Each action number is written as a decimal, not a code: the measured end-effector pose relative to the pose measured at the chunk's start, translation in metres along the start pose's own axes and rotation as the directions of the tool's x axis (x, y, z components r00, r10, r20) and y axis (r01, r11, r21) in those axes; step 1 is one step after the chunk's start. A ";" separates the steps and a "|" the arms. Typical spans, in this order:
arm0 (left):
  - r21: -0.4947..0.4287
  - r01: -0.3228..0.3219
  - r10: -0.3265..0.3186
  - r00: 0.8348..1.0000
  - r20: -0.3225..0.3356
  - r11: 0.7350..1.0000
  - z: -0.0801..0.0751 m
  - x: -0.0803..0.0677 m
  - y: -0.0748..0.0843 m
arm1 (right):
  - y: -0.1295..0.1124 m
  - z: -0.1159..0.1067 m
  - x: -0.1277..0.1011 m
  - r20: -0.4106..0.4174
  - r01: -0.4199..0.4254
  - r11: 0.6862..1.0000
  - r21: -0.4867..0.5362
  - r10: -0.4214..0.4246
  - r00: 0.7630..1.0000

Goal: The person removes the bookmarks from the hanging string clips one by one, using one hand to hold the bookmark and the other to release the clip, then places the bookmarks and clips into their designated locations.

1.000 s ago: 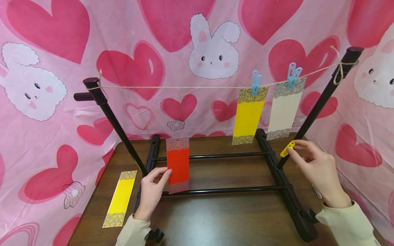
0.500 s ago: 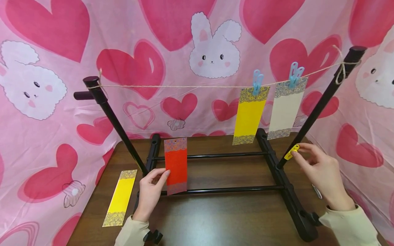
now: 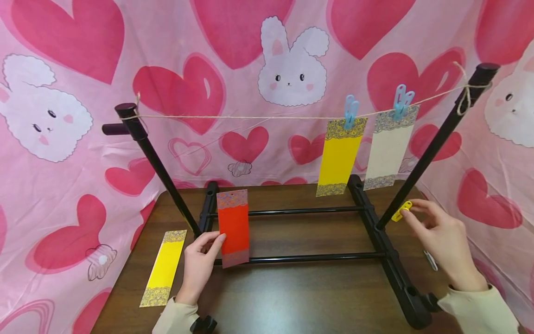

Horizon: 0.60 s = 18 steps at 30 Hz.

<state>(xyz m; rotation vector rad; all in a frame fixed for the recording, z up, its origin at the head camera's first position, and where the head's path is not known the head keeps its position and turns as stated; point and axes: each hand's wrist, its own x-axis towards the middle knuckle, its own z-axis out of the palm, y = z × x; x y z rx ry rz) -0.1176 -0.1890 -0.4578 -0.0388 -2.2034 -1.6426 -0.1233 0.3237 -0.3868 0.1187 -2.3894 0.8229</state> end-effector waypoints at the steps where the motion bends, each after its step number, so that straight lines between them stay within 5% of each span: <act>1: 0.005 0.003 -0.003 1.000 -0.005 1.000 -0.001 0.000 -0.001 | 0.001 0.000 0.000 0.001 0.001 1.000 0.002 -0.001 1.000; 12: 0.031 0.066 -0.065 0.997 -0.031 0.997 -0.012 -0.003 -0.004 | 0.007 0.001 -0.003 0.002 -0.024 1.000 -0.014 0.024 1.000; 18: -0.008 0.031 -0.031 0.997 -0.065 0.999 -0.017 -0.002 -0.008 | 0.009 0.001 -0.005 0.005 -0.029 0.999 -0.021 0.029 1.000</act>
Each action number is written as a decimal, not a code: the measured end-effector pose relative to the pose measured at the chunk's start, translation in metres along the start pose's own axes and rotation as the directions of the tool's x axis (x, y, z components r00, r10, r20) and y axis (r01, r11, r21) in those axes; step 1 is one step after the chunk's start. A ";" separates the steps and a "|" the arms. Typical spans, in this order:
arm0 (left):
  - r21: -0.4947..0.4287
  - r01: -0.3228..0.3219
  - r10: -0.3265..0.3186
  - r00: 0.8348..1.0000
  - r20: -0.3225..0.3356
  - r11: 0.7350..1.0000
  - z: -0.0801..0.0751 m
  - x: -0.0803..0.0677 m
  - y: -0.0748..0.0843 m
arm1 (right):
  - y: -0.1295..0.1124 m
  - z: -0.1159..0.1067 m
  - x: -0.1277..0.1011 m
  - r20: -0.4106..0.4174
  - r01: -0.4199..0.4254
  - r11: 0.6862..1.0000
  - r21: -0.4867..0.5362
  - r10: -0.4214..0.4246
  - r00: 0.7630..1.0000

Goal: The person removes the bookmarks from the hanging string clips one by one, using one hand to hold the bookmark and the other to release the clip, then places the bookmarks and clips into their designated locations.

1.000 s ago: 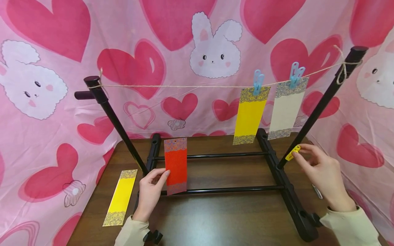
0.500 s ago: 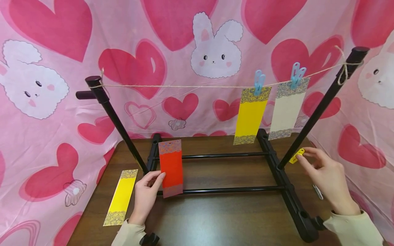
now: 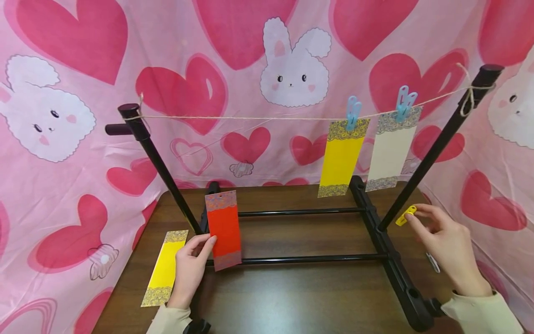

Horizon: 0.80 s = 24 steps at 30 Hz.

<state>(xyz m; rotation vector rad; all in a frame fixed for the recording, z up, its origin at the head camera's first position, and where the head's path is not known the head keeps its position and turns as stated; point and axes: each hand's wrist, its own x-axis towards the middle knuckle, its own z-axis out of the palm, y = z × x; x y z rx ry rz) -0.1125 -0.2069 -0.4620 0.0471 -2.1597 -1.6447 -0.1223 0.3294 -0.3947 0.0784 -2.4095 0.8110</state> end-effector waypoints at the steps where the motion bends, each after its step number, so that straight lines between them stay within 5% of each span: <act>1: -0.002 -0.006 0.006 1.000 -0.006 1.000 -0.001 0.000 -0.001 | 0.000 0.000 0.000 0.005 -0.003 1.000 0.000 0.003 1.000; 24: 0.046 0.017 -0.012 0.995 -0.102 0.999 -0.024 -0.002 -0.006 | 0.011 -0.003 -0.007 0.053 -0.068 0.997 -0.028 0.070 0.996</act>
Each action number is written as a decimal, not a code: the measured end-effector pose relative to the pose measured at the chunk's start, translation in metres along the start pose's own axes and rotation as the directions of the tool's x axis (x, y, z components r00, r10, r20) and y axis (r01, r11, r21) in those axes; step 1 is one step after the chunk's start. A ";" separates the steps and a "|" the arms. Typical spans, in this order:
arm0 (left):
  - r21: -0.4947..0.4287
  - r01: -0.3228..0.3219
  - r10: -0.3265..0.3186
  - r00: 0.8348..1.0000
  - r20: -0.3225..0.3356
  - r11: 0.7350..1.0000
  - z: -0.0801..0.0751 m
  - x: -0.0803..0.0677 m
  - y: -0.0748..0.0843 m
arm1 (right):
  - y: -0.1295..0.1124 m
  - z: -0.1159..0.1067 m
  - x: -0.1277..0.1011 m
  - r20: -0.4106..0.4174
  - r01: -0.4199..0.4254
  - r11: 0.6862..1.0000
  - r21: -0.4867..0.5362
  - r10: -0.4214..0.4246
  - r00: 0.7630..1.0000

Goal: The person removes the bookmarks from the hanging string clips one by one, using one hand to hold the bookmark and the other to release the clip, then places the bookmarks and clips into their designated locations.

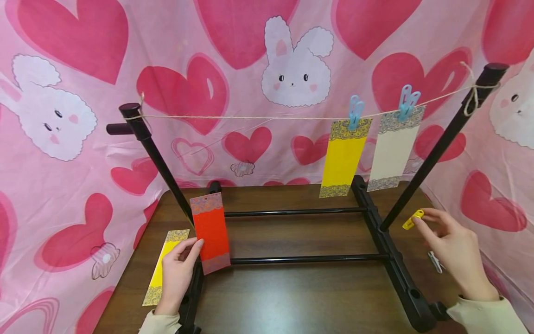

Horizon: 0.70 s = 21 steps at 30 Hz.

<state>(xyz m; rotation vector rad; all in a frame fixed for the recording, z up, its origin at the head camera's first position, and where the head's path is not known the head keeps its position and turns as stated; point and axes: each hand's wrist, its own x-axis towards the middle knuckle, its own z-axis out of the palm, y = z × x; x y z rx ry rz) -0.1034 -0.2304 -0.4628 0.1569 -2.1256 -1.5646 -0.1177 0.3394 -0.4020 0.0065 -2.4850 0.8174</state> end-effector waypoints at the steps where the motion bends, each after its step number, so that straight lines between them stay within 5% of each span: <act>1: 0.005 0.000 0.000 1.000 -0.009 1.000 -0.001 0.001 0.000 | 0.000 0.000 0.000 -0.002 0.002 1.000 0.002 -0.002 1.000; 21: 0.079 -0.034 0.042 0.993 -0.108 0.996 -0.029 0.004 -0.002 | 0.008 0.001 -0.001 -0.002 -0.012 1.000 -0.002 0.012 1.000</act>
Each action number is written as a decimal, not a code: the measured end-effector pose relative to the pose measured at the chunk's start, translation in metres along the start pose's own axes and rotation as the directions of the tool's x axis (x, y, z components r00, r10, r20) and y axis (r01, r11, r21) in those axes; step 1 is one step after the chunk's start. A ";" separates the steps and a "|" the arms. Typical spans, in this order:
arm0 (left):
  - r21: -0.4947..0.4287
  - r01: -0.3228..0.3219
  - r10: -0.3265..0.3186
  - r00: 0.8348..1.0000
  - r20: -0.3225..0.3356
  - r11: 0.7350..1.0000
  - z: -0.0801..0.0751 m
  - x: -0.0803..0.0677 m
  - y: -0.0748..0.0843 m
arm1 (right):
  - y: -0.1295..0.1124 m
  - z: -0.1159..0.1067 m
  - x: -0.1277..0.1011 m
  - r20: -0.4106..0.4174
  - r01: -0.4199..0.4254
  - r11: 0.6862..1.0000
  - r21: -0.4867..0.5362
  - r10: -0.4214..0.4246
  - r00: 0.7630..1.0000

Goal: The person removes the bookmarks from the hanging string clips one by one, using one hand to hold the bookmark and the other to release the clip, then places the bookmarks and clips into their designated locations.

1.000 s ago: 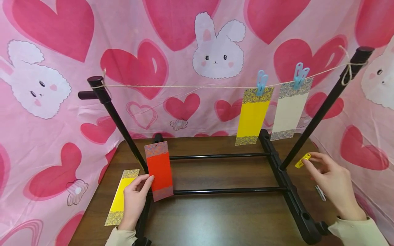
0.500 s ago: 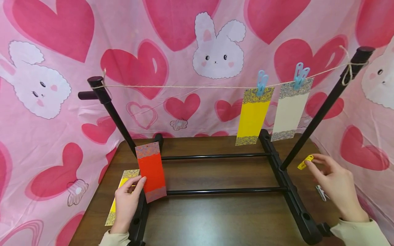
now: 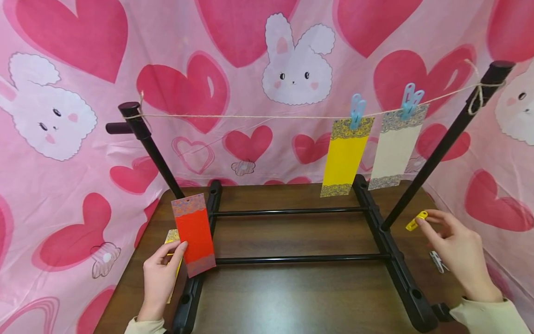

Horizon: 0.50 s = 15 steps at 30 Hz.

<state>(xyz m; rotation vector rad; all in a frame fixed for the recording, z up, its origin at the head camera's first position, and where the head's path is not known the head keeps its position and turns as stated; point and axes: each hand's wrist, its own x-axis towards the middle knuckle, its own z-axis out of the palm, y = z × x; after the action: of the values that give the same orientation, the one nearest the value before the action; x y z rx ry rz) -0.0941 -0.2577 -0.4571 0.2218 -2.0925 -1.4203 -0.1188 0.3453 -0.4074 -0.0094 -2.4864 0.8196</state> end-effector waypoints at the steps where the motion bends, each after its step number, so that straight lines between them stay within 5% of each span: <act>1: 0.002 0.001 -0.001 1.000 0.001 1.000 -0.001 0.000 0.000 | 0.000 0.000 0.000 -0.003 0.000 1.000 -0.005 0.000 1.000; 15: 0.050 0.033 -0.032 0.999 -0.008 0.998 -0.018 0.003 -0.007 | 0.012 -0.001 -0.001 -0.020 -0.002 0.999 -0.036 0.002 1.000</act>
<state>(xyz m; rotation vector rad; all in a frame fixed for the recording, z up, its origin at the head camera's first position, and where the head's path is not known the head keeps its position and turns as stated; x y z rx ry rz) -0.0876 -0.2757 -0.4577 0.2818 -2.1294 -1.3842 -0.1191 0.3551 -0.4141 -0.0328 -2.4822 0.7715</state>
